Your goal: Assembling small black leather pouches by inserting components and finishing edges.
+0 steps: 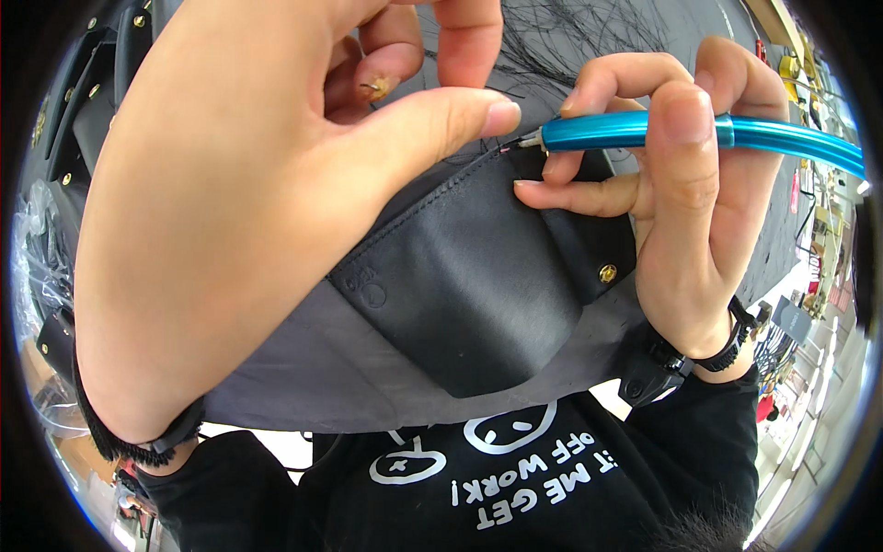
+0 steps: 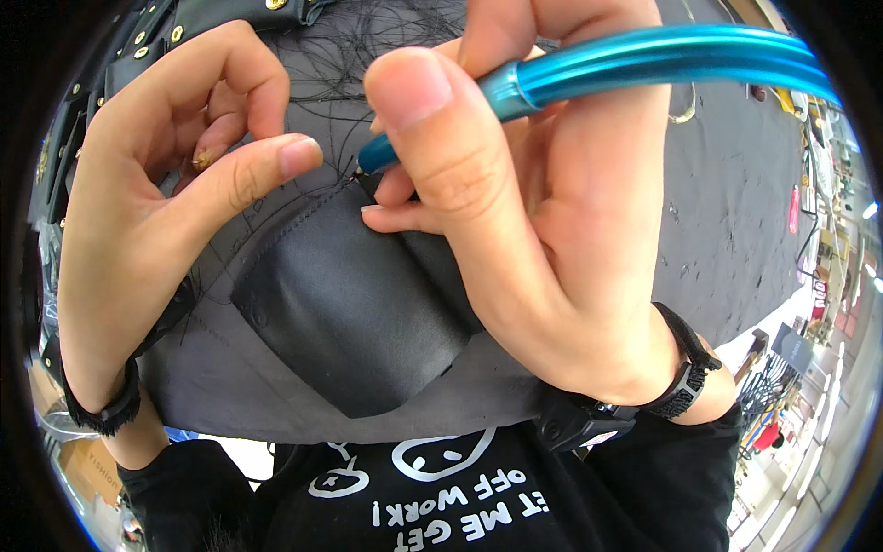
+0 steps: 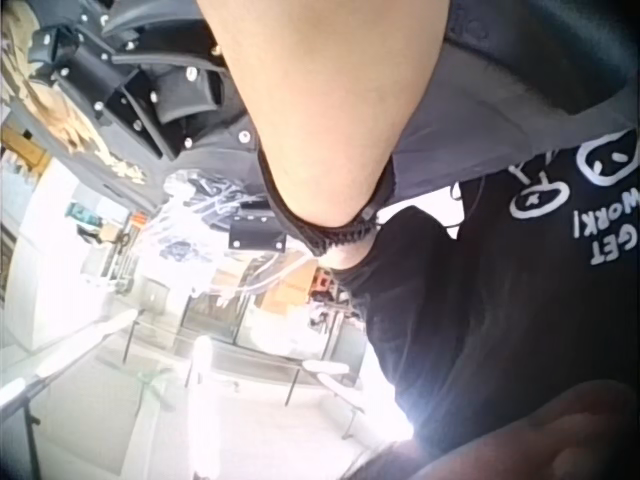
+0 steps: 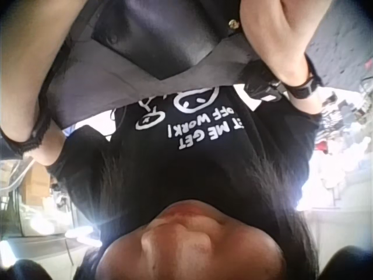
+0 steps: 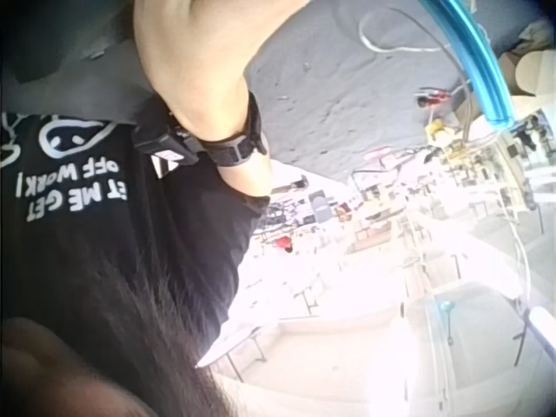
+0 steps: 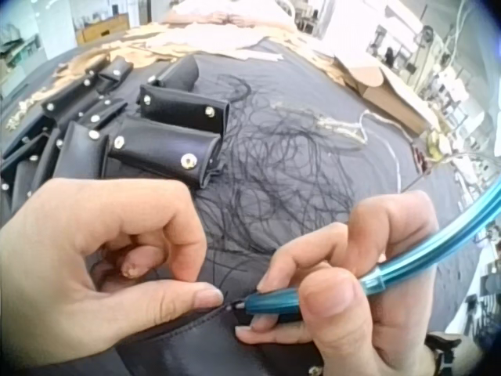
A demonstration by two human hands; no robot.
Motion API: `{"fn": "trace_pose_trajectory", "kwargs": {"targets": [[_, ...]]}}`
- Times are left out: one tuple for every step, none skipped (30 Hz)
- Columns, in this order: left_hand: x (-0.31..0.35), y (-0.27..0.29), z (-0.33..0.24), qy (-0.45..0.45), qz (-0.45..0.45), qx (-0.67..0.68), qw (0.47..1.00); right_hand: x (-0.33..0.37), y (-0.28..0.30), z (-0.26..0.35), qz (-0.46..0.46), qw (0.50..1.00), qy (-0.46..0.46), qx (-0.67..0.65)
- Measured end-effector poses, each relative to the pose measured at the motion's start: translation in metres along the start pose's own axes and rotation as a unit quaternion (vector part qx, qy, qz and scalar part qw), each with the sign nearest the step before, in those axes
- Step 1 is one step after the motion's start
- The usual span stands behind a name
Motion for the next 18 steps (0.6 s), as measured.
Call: {"fn": "trace_pose_trajectory", "kwargs": {"targets": [[-0.001,0.001,0.002,-0.002,0.002,0.003,1.0,0.0,0.0,-0.001,-0.002,1.0,0.002,0.004],[0.003,0.005,0.001,0.001,-0.004,-0.001,1.0,0.0,-0.002,0.003,0.002,1.0,0.009,0.003],[0.008,0.008,-0.001,0.004,-0.009,-0.003,1.0,0.001,-0.004,0.006,0.006,1.0,0.015,0.001],[0.012,0.012,-0.004,0.006,-0.005,-0.046,0.999,0.002,-0.005,0.01,0.011,1.0,0.02,-0.002],[0.009,0.01,-0.003,0.002,0.005,-0.062,0.998,0.001,-0.004,0.008,0.007,1.0,0.018,0.003],[0.006,0.008,-0.002,-0.002,0.013,-0.079,0.997,0.001,-0.003,0.006,0.004,1.0,0.016,0.009],[0.004,0.006,-0.001,-0.01,0.016,-0.057,0.998,0.001,-0.002,0.005,0.002,1.0,0.015,0.013],[0.003,0.004,-0.001,-0.015,0.018,-0.046,0.999,0.001,-0.001,0.004,0.001,1.0,0.014,0.017],[0.003,0.001,-0.001,-0.019,0.02,-0.035,0.999,0.001,-0.001,0.003,0.002,1.0,0.019,0.016],[0.004,0.001,-0.002,-0.014,0.009,-0.032,0.999,0.001,-0.001,0.003,0.004,1.0,0.023,0.013],[0.004,0.002,-0.002,-0.012,0.004,-0.031,0.999,0.001,-0.001,0.002,0.005,1.0,0.027,0.012],[0.003,0.002,-0.003,-0.011,-0.002,-0.029,1.0,0.001,-0.001,0.002,0.007,0.999,0.032,0.011],[0.003,0.003,-0.001,0.011,0.007,0.001,1.0,0.0,-0.001,0.002,0.008,0.999,0.035,0.011],[0.002,0.004,0.001,0.021,0.011,0.016,1.0,0.0,-0.001,0.003,0.009,0.999,0.038,0.011],[0.001,0.004,0.002,0.031,0.015,0.031,0.999,0.0,-0.001,0.003,0.001,1.0,0.03,0.009],[0.0,0.005,-0.001,0.0,0.011,-0.011,1.0,0.001,-0.001,0.003,-0.002,1.0,0.026,0.009],[-0.001,0.006,-0.004,-0.016,0.009,-0.034,0.999,0.001,0.0,0.004,-0.007,1.0,0.023,0.008],[-0.001,0.006,-0.006,-0.031,0.006,-0.055,0.998,0.001,0.0,0.004,-0.005,1.0,0.009,0.004]]}}
Point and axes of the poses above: each hand's wrist, its own x-axis away from the middle knuckle, its own y-axis out of the back of the hand, z = x × y, the point moved 6 cm from there along -x, towards the middle knuckle, and after that the axes turned 13 degrees about x, right-handed, at the moved point
